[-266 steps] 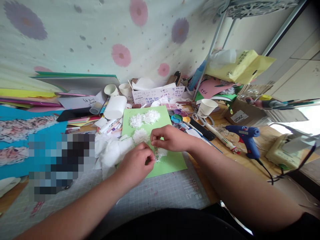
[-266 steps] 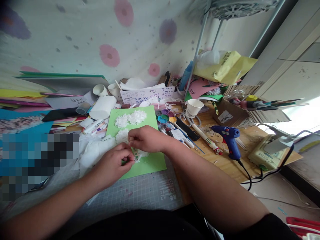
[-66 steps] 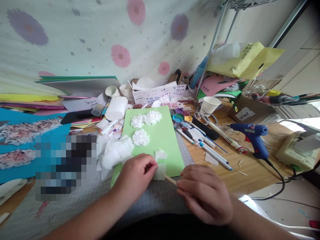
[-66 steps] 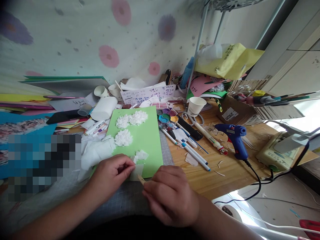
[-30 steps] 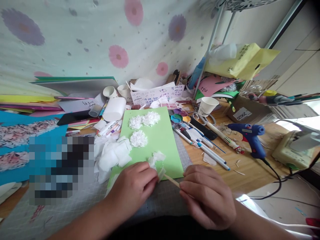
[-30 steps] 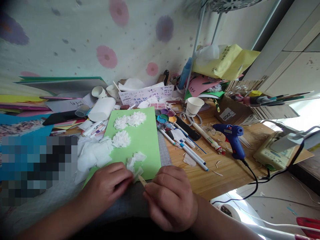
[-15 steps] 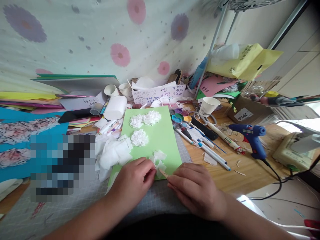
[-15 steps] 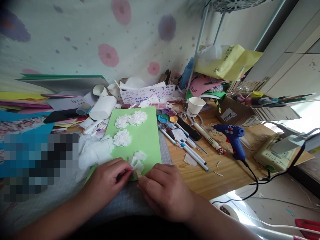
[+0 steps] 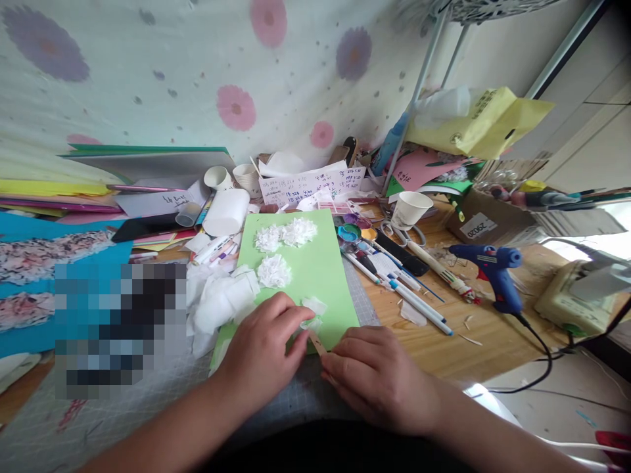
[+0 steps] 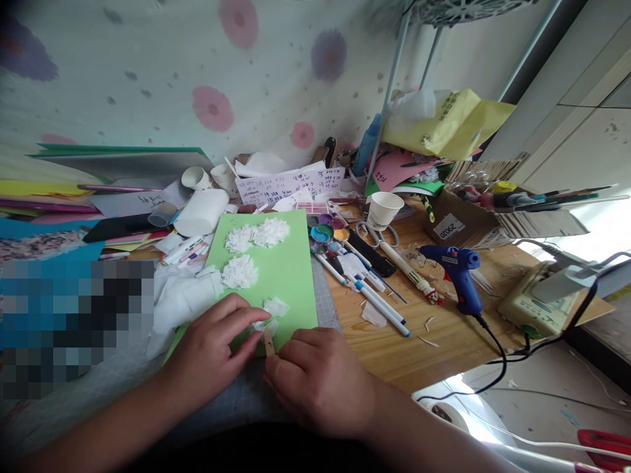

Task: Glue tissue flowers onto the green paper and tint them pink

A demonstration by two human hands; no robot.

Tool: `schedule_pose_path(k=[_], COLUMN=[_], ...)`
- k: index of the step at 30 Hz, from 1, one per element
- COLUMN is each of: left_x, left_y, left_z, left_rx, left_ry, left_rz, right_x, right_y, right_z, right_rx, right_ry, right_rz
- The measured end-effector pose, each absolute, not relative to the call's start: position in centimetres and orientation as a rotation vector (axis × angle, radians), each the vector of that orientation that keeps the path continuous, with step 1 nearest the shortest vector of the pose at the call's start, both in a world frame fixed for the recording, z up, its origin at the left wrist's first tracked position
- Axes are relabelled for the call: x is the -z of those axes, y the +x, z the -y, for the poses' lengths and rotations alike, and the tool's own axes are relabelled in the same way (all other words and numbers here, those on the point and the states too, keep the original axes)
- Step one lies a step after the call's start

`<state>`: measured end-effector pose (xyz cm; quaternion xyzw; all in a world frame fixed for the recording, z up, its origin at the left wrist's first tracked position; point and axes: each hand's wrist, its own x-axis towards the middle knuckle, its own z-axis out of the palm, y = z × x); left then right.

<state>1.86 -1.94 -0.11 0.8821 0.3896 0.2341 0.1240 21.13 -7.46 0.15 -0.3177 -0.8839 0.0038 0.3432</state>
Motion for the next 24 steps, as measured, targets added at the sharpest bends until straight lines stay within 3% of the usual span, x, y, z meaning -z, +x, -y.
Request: schedule_pose_path(k=[16, 24], left_x=[0.0, -0.1], left_y=[2.0, 0.9], left_z=[1.4, 1.7], left_rx=[-0.557, -0.553], left_ry=[2.662, 2.714], left_rz=[-1.093, -0.999], right_x=[-0.2, 0.0], right_y=[21.4, 22.3], right_z=[7.4, 8.0], right_rx=[-0.012, -0.030], right_ry=[-0.805, -0.806], right_rz=[2.289, 1.947])
